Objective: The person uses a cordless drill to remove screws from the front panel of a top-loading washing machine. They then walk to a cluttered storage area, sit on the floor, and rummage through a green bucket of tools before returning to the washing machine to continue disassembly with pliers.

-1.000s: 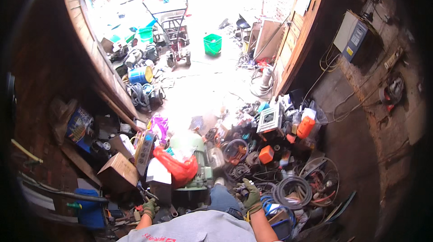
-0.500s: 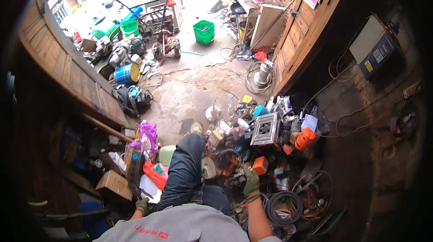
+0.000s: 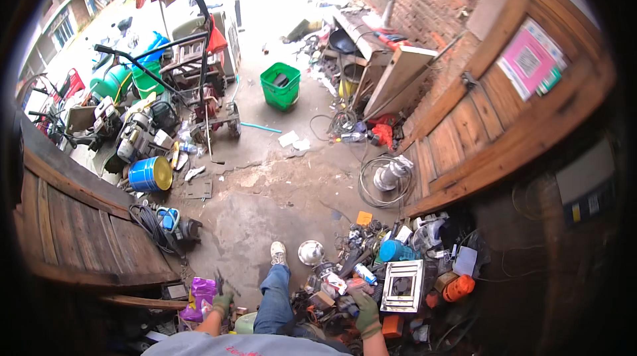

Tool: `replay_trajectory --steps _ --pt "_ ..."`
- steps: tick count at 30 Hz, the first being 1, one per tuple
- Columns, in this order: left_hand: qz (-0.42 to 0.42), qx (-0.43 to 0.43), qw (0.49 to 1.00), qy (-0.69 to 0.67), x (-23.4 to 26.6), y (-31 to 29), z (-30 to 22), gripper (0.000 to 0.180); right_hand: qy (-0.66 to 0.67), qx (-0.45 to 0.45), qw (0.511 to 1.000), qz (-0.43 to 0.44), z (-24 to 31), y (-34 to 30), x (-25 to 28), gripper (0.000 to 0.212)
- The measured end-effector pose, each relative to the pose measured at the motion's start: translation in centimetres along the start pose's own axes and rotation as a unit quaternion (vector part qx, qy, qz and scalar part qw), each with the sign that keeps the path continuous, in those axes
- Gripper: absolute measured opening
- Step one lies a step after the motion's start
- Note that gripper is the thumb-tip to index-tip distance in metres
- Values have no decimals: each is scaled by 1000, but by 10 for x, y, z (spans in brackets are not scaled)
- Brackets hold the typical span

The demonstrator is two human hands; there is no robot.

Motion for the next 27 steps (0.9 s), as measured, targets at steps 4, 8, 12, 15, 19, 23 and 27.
replay_trajectory --steps 4,8,12,15,19,23,27 --pt "28 -30 999 -1 -7 -33 -119 28 6 -1 1000 -2 146 85 -111 38" --pt "7 -91 990 105 -25 -65 -234 36 -90 109 989 -36 206 157 -127 31" --pt "-41 -132 967 215 -27 -45 -326 39 118 57 974 -188 208 222 -89 29" --pt "-90 -87 971 203 -22 -18 -348 42 69 33 976 -202 222 278 -76 27" --pt "-153 -56 964 209 -69 0 -421 38 213 -7 949 -235 223 387 -56 21" --pt "-187 -34 968 164 -128 28 -488 40 -108 168 964 -178 254 558 -34 28" --pt "-244 -120 929 250 -196 14 -608 36 159 -2 979 -130 326 729 -59 27"
Point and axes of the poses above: each hand's wrist, its own y-axis towards the middle knuckle, its own x-axis out of the back of the hand, z = x × y, the point moved 5 cm from there along y, towards the middle knuckle, and after that the axes turned 12 degrees about x, right-handed, at the moved point
